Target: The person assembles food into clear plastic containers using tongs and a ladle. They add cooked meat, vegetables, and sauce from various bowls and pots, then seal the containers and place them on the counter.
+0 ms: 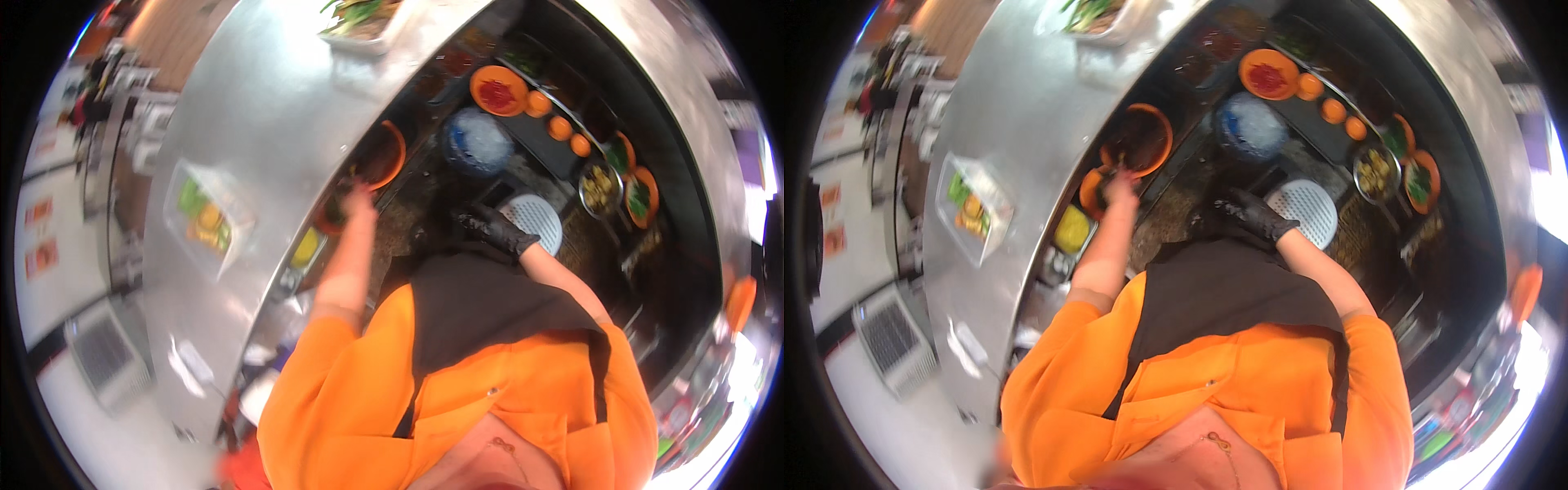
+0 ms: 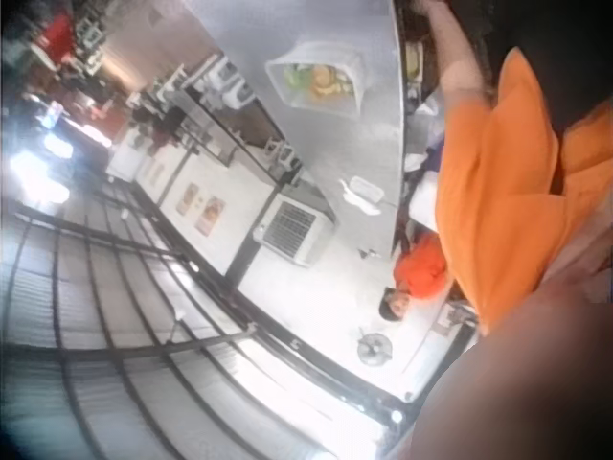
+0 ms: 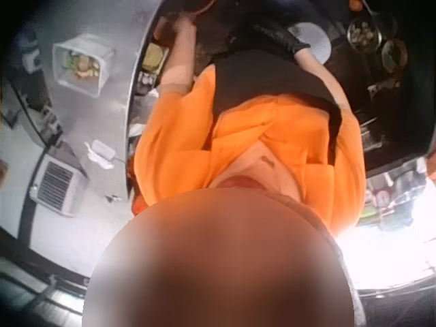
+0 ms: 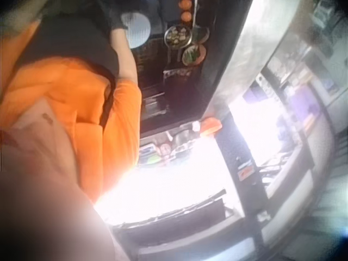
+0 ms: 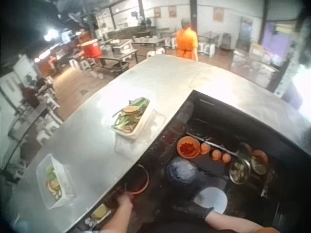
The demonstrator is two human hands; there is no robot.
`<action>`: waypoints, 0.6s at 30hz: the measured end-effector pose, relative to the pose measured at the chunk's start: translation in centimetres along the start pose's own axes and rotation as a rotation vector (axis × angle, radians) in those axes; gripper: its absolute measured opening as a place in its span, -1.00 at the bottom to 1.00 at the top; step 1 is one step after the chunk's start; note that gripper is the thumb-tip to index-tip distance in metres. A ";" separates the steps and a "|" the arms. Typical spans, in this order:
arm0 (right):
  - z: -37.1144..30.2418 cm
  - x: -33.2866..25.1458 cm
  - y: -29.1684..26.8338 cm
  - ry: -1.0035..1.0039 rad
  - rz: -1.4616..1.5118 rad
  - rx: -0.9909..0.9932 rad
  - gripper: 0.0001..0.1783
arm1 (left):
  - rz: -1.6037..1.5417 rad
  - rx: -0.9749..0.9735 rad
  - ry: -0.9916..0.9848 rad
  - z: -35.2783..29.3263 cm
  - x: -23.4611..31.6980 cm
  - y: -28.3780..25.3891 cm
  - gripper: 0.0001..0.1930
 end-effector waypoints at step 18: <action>-52.2 17.0 16.5 1.182 0.107 1.569 -0.65 | 1.529 -0.289 0.574 8.9 -0.1 -1.8 -0.52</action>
Point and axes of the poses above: each hand's wrist, its own z-axis towards the middle knuckle, its own y-axis out of the palm, x = y × z, the point moved 5 cm from there along z, towards the middle knuckle, and after that the axes turned 7 degrees about y, right-handed, at the moved point
